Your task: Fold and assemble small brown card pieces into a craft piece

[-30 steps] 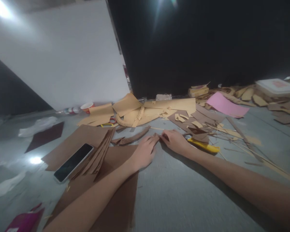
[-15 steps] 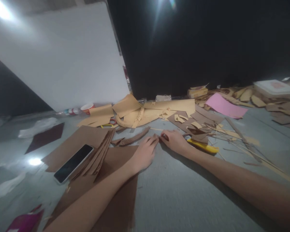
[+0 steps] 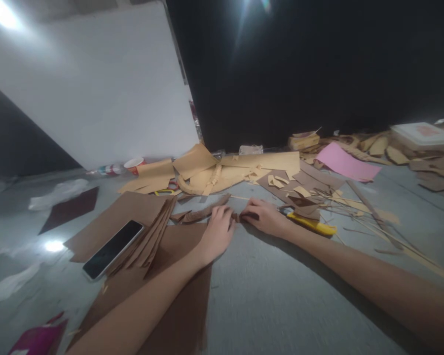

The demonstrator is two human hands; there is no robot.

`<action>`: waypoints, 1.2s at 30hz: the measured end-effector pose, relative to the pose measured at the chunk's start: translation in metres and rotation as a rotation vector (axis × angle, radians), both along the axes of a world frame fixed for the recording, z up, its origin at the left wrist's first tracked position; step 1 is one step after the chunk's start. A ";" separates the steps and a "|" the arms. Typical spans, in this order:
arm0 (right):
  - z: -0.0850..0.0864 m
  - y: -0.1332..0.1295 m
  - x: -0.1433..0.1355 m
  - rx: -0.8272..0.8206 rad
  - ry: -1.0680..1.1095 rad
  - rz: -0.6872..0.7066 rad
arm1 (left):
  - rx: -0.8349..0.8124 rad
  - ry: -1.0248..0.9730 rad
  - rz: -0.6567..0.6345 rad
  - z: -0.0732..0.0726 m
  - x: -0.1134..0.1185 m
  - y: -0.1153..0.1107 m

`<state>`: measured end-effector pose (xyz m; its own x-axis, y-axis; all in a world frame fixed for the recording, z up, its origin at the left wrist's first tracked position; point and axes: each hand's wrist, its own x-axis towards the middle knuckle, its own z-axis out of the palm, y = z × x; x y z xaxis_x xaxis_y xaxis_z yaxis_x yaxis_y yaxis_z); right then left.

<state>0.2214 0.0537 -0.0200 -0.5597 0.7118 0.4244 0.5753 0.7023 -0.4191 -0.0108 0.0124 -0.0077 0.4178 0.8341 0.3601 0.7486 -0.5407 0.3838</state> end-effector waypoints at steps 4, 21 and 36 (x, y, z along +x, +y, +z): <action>0.004 -0.003 -0.001 -0.015 -0.008 0.020 | -0.023 -0.035 -0.027 0.001 0.000 0.001; 0.008 -0.013 0.000 0.226 -0.097 -0.020 | 0.060 -0.132 -0.046 0.009 0.002 -0.004; 0.010 0.003 0.013 0.321 -0.247 0.139 | 0.009 0.086 -0.133 0.005 0.001 -0.002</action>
<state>0.2345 0.0571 -0.0101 -0.7535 0.4761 0.4535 0.5219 0.8526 -0.0279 -0.0094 0.0100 -0.0025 0.5541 0.7662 0.3254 0.6999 -0.6404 0.3162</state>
